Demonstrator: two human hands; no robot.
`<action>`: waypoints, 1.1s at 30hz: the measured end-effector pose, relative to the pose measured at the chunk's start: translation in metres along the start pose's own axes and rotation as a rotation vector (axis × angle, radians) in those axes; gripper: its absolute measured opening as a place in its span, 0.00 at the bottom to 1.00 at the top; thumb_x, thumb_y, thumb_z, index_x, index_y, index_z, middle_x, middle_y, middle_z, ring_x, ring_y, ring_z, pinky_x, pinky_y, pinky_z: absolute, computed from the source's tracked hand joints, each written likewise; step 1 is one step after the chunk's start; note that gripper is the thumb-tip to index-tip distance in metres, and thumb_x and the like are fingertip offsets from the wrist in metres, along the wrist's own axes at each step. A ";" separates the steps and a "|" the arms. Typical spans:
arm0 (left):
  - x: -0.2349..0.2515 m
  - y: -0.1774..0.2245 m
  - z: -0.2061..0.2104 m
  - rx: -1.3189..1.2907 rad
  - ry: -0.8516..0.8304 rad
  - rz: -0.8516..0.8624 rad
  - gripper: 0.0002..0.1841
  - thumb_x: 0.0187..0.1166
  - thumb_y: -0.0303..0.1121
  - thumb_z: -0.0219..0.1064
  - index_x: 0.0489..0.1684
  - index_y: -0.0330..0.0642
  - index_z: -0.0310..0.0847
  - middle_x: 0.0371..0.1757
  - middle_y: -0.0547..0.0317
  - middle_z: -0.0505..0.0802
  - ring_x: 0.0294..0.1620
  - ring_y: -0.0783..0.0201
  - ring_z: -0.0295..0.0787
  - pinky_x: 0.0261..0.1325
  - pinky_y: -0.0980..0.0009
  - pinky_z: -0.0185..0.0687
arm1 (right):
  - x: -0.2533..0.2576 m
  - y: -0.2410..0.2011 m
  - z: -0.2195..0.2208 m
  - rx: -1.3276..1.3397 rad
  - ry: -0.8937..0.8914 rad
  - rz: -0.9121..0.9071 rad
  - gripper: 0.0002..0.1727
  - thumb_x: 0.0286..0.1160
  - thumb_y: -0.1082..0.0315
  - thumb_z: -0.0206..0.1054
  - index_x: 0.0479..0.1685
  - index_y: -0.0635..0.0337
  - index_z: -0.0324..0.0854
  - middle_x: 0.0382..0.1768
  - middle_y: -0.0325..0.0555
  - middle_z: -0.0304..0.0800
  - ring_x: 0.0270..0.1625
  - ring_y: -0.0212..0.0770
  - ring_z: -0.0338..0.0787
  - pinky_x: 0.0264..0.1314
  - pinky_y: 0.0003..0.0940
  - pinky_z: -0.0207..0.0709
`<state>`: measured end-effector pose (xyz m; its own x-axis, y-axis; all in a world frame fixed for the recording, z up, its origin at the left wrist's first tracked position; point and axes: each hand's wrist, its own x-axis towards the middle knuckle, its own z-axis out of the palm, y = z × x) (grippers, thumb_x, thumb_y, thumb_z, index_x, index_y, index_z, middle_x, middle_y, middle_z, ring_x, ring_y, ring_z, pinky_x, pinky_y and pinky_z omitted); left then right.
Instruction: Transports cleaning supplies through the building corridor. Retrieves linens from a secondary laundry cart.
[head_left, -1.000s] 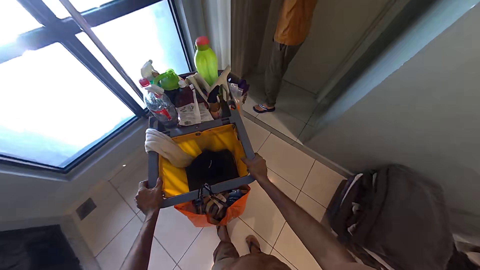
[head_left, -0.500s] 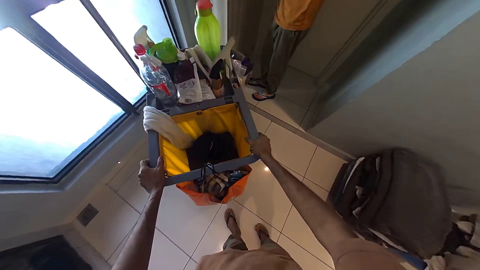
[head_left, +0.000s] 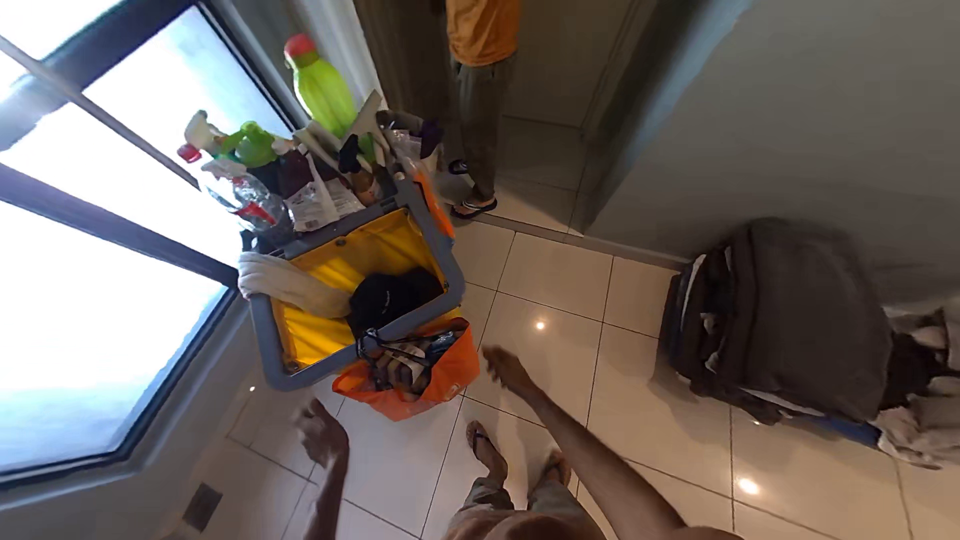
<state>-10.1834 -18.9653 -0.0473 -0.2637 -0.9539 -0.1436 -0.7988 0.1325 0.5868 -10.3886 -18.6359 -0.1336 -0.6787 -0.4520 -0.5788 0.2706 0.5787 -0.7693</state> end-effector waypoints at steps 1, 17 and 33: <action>-0.034 -0.020 0.008 0.116 -0.088 -0.029 0.37 0.94 0.57 0.38 0.82 0.32 0.67 0.74 0.26 0.81 0.74 0.30 0.79 0.72 0.32 0.73 | -0.032 0.042 -0.005 -0.187 -0.118 0.082 0.33 0.89 0.39 0.51 0.73 0.59 0.79 0.58 0.59 0.91 0.59 0.57 0.92 0.65 0.60 0.83; -0.268 -0.034 0.185 0.605 -1.064 0.368 0.26 0.88 0.48 0.60 0.61 0.29 0.84 0.58 0.33 0.92 0.61 0.38 0.89 0.64 0.39 0.80 | -0.391 0.383 -0.232 0.102 0.594 0.635 0.29 0.88 0.47 0.58 0.72 0.62 0.80 0.68 0.62 0.87 0.71 0.61 0.86 0.74 0.64 0.76; -0.585 0.144 0.366 1.304 -1.797 1.176 0.37 0.75 0.61 0.69 0.84 0.55 0.72 0.83 0.43 0.77 0.83 0.44 0.72 0.82 0.39 0.69 | -0.504 0.532 -0.134 0.500 0.458 0.858 0.31 0.82 0.43 0.64 0.68 0.63 0.82 0.62 0.63 0.90 0.67 0.61 0.89 0.72 0.64 0.78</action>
<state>-10.3418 -18.2901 -0.1706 -0.0643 0.4859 -0.8716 0.3186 0.8377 0.4435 -9.9941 -18.0095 -0.2152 -0.2937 0.3254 -0.8988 0.9512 0.1928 -0.2410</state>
